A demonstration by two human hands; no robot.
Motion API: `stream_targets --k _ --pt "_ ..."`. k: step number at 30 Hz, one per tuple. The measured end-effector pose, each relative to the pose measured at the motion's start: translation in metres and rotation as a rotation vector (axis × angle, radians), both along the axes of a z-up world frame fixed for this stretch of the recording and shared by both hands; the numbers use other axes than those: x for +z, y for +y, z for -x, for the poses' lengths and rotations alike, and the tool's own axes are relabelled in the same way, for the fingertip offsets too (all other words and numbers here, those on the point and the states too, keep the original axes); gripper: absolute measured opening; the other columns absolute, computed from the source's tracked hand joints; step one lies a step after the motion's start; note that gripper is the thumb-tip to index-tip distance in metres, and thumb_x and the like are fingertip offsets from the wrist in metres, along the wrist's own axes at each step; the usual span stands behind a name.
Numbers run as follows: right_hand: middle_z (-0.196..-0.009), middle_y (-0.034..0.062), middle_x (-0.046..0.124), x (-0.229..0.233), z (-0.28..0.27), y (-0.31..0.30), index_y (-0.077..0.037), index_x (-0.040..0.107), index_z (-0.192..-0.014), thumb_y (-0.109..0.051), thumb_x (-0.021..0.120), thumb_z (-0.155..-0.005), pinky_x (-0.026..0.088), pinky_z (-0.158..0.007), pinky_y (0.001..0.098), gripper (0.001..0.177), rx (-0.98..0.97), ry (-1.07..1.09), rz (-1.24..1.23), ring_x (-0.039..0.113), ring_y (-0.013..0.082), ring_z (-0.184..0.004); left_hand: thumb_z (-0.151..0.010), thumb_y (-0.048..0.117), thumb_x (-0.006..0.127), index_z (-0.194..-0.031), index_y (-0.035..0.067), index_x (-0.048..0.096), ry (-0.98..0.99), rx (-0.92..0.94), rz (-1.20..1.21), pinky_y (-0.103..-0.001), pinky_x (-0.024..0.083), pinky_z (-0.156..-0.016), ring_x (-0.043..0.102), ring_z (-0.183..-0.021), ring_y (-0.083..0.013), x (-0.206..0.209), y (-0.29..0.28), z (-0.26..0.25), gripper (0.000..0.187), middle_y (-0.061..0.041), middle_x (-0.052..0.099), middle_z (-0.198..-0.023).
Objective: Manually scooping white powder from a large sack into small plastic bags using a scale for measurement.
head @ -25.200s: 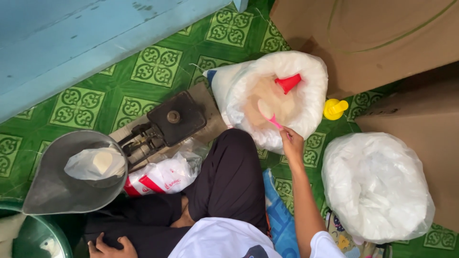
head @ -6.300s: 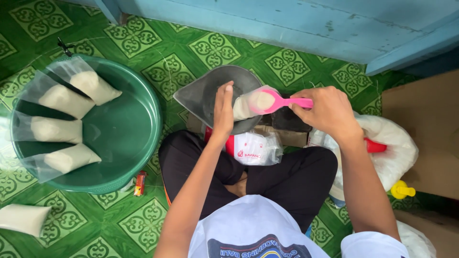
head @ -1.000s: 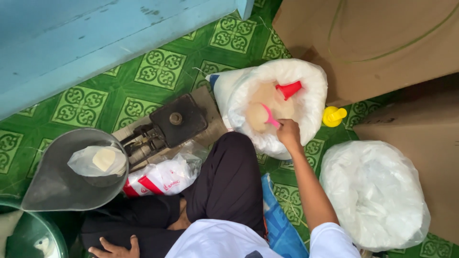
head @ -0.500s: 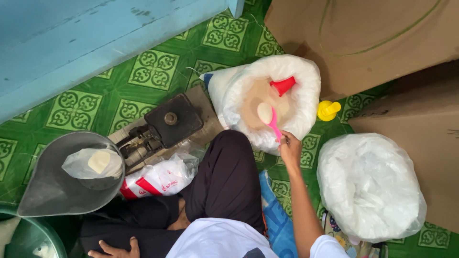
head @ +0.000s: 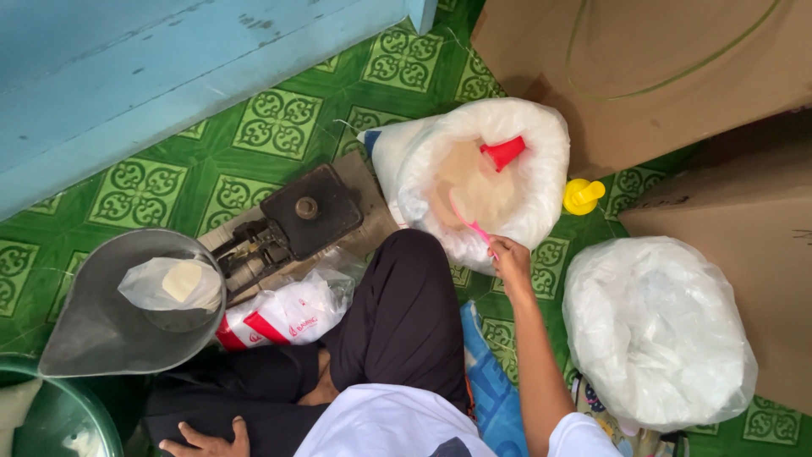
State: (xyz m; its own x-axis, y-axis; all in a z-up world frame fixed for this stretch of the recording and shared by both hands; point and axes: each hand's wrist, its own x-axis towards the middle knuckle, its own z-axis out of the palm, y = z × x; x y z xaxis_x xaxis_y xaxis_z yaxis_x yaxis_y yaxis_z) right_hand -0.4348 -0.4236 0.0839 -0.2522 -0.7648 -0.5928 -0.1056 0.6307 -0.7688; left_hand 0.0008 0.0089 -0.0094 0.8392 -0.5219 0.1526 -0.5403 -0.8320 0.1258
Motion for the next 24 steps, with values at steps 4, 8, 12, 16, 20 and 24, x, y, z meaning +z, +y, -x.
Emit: stream_targets --k 4,8,12,16,20,24 --pt "-0.067 -0.0008 0.051 0.002 0.002 0.0 -0.005 0.07 -0.102 -0.013 0.058 -0.087 0.015 -0.037 0.0214 0.021 -0.005 -0.017 -0.041 0.028 0.0045 -0.044 -0.068 0.039 0.07 -0.15 -0.014 0.043 0.031 0.009 0.002 -0.065 0.032 -0.109 0.036 -0.132 -0.0589 0.004 -0.001 0.001 0.102 -0.031 0.013 -0.159" --pt "-0.067 -0.0005 0.051 0.003 0.004 -0.002 -0.006 0.07 -0.103 -0.012 0.059 -0.086 0.015 -0.038 0.0209 0.021 -0.021 -0.019 -0.043 0.028 0.0044 -0.044 -0.069 0.04 0.07 -0.15 -0.014 0.043 0.016 -0.002 0.013 -0.065 0.031 -0.109 0.035 -0.134 -0.0585 0.0 0.0 0.0 0.101 -0.032 0.013 -0.159" --pt "-0.068 -0.0004 0.052 0.001 0.008 -0.002 -0.004 0.07 -0.105 -0.011 0.057 -0.087 0.014 -0.037 0.0206 0.023 -0.006 -0.026 -0.027 0.027 0.004 -0.043 -0.07 0.041 0.069 -0.15 -0.014 0.044 0.005 -0.004 0.001 -0.065 0.032 -0.108 0.036 -0.133 -0.0582 0.002 0.0 0.001 0.1 -0.031 0.014 -0.159" --pt "-0.066 -0.0004 0.056 -0.014 0.015 -0.002 -0.006 0.072 -0.1 -0.016 0.062 -0.087 0.026 -0.043 0.0223 0.019 0.012 0.07 0.083 0.037 0.0062 -0.048 -0.07 0.042 0.068 -0.151 -0.014 0.043 0.021 0.003 -0.011 -0.064 0.031 -0.11 0.035 -0.133 -0.058 0.0 0.001 0.0 0.101 -0.031 0.013 -0.159" --pt "-0.079 0.0003 0.075 0.015 0.006 0.003 -0.013 0.075 -0.106 -0.021 0.066 -0.089 0.05 -0.075 0.0254 0.021 0.213 0.445 0.271 0.068 0.0086 -0.079 -0.07 0.041 0.067 -0.151 -0.013 0.04 0.061 0.012 0.022 -0.065 0.028 -0.111 0.031 -0.136 -0.058 0.004 -0.003 0.001 0.101 -0.03 0.01 -0.159" --pt "-0.084 -0.002 0.075 0.003 0.01 0.004 -0.014 0.077 -0.103 -0.019 0.068 -0.086 0.05 -0.071 0.0268 0.02 0.216 0.528 0.336 0.067 0.0108 -0.079 -0.069 0.038 0.068 -0.152 -0.013 0.04 0.087 0.034 0.029 -0.064 0.023 -0.113 0.024 -0.14 -0.0552 0.001 -0.001 0.001 0.101 -0.029 0.008 -0.16"
